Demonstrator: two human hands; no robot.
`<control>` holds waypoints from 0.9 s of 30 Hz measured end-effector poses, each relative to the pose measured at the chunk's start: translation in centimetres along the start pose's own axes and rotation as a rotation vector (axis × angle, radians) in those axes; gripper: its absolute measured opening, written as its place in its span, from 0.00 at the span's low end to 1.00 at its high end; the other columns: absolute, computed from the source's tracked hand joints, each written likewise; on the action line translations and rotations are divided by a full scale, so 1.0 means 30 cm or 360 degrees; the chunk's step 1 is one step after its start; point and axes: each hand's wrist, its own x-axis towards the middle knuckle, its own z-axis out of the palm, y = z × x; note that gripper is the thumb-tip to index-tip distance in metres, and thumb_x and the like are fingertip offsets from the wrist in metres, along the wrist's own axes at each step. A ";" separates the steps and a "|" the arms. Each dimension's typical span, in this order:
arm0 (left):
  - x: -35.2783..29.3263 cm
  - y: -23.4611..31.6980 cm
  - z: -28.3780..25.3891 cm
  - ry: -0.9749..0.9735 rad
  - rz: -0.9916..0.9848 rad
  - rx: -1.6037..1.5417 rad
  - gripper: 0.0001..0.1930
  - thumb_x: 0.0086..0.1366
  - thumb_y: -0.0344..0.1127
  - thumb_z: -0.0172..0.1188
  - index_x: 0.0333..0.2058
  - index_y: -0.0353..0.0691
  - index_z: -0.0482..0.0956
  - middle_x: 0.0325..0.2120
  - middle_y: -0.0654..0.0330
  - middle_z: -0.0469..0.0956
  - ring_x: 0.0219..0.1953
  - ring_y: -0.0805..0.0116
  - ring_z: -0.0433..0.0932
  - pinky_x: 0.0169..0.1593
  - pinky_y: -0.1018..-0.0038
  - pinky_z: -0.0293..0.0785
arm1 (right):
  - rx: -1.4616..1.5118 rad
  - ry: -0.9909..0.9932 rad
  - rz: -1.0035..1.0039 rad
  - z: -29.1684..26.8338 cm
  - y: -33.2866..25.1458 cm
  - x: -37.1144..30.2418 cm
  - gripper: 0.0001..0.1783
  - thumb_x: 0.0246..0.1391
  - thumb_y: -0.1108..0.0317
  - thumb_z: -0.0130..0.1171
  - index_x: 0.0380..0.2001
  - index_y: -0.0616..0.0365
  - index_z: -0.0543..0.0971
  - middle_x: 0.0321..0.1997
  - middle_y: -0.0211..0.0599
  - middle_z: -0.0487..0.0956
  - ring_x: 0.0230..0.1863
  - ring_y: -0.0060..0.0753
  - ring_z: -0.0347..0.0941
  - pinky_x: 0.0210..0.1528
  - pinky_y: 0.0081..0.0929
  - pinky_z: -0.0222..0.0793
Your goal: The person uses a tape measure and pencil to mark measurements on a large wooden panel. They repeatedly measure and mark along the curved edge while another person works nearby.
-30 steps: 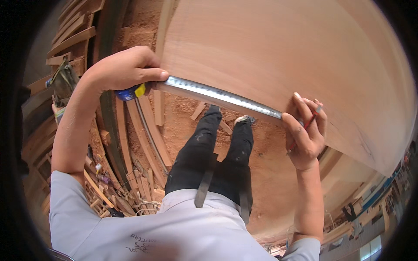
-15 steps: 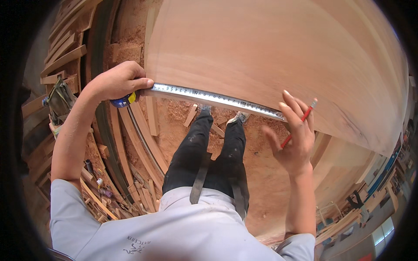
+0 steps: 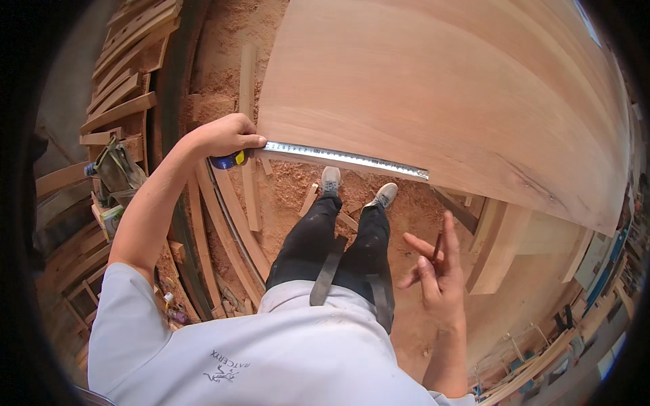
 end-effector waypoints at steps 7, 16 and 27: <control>0.003 -0.006 0.006 0.0019 0.0084 0.0008 0.21 0.71 0.48 0.59 0.34 0.31 0.86 0.21 0.57 0.82 0.26 0.68 0.81 0.37 0.68 0.77 | 0.0210 -0.0099 0.0110 -0.019 -0.079 0.066 0.19 0.74 0.63 0.44 0.50 0.72 0.74 0.41 0.58 0.84 0.39 0.34 0.82 0.28 0.26 0.79; 0.038 -0.066 0.022 0.0042 0.0203 0.0027 0.23 0.67 0.50 0.60 0.31 0.32 0.87 0.25 0.47 0.82 0.31 0.55 0.82 0.40 0.61 0.77 | 0.0371 -0.0118 -0.0592 0.032 -0.038 0.259 0.28 0.74 0.51 0.44 0.41 0.70 0.79 0.30 0.39 0.76 0.29 0.25 0.69 0.31 0.23 0.67; 0.020 -0.019 0.019 0.0080 0.0115 0.0185 0.20 0.70 0.47 0.57 0.34 0.36 0.89 0.24 0.52 0.83 0.26 0.63 0.81 0.37 0.64 0.78 | 0.0148 0.0160 -0.0461 0.189 0.038 0.447 0.16 0.72 0.65 0.51 0.49 0.68 0.79 0.32 0.36 0.78 0.30 0.22 0.72 0.32 0.22 0.73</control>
